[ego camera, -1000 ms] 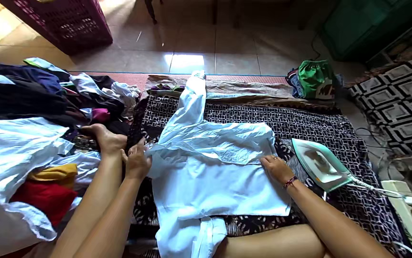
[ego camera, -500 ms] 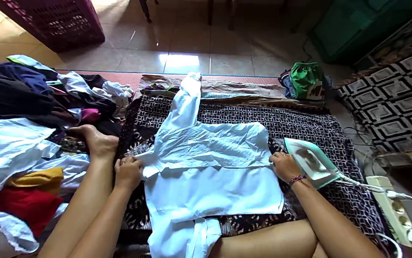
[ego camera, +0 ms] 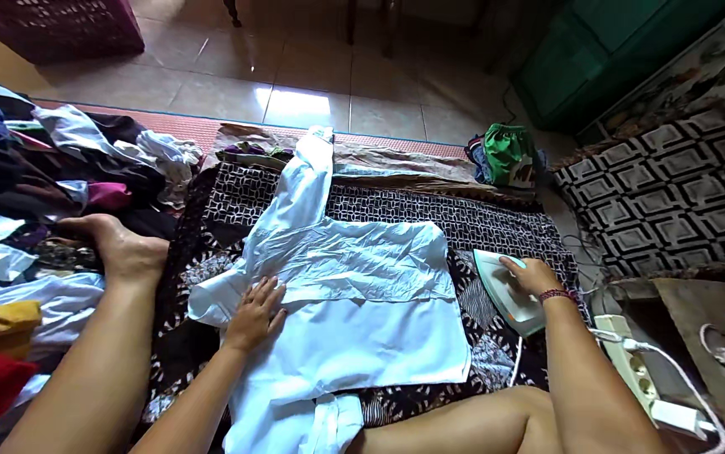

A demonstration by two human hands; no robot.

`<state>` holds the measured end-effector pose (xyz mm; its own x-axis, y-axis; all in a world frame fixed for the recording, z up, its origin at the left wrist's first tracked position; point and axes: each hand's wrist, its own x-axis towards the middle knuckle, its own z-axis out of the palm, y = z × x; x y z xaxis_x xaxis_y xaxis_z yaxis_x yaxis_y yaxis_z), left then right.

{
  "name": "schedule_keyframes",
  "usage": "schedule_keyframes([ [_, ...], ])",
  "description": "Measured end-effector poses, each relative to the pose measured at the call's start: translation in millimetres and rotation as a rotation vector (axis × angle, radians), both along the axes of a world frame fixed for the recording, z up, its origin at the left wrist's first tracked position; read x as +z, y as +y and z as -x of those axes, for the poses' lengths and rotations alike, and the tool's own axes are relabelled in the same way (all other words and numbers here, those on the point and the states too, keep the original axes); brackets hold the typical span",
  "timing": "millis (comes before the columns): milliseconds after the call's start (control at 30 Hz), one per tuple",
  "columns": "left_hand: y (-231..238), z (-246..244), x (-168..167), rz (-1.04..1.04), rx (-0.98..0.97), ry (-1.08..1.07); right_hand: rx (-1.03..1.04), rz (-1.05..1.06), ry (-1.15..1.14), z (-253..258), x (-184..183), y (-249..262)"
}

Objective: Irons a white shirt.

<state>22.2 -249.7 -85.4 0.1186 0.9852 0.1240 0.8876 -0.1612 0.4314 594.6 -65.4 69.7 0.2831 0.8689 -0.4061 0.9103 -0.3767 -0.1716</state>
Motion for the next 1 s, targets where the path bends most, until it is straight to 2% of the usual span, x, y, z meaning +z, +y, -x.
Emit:
schedule_keyframes([
  [100, 1, -4, -5, -0.111, 0.079, -0.059, 0.034, -0.102, -0.001, 45, 31, 2],
  [167, -1, -6, -1, -0.087, 0.1, -0.09, 0.121, -0.192, 0.068, 102, 58, -4],
  [233, -2, -6, -2, -0.067, 0.098, -0.08, 0.261, -0.174, 0.141, 166, 66, -5],
  [367, -3, -7, 4, -0.058, 0.13, -0.115, 0.548, 0.07, 0.088, 296, 34, -3],
  [433, -4, -7, 0, -0.093, 0.138, -0.124, 0.633, 0.127, 0.026, 332, 11, -7],
  [533, -1, -5, -5, -0.141, 0.12, -0.126, 0.579, 0.117, -0.047, 319, -1, 3],
  [667, -4, -5, -8, -0.147, 0.083, -0.162, 0.336, 0.023, -0.07, 225, -7, 39],
  [767, -2, -3, -8, -0.158, 0.081, -0.179, 0.277, 0.004, -0.085, 191, -10, 53],
  [867, -2, -6, -8, -0.144, 0.079, -0.191, 0.371, 0.035, -0.081, 183, -10, 54],
  [1000, -4, -8, -4, -0.156, 0.102, -0.209, 0.705, 0.107, -0.075, 206, -6, 49],
])
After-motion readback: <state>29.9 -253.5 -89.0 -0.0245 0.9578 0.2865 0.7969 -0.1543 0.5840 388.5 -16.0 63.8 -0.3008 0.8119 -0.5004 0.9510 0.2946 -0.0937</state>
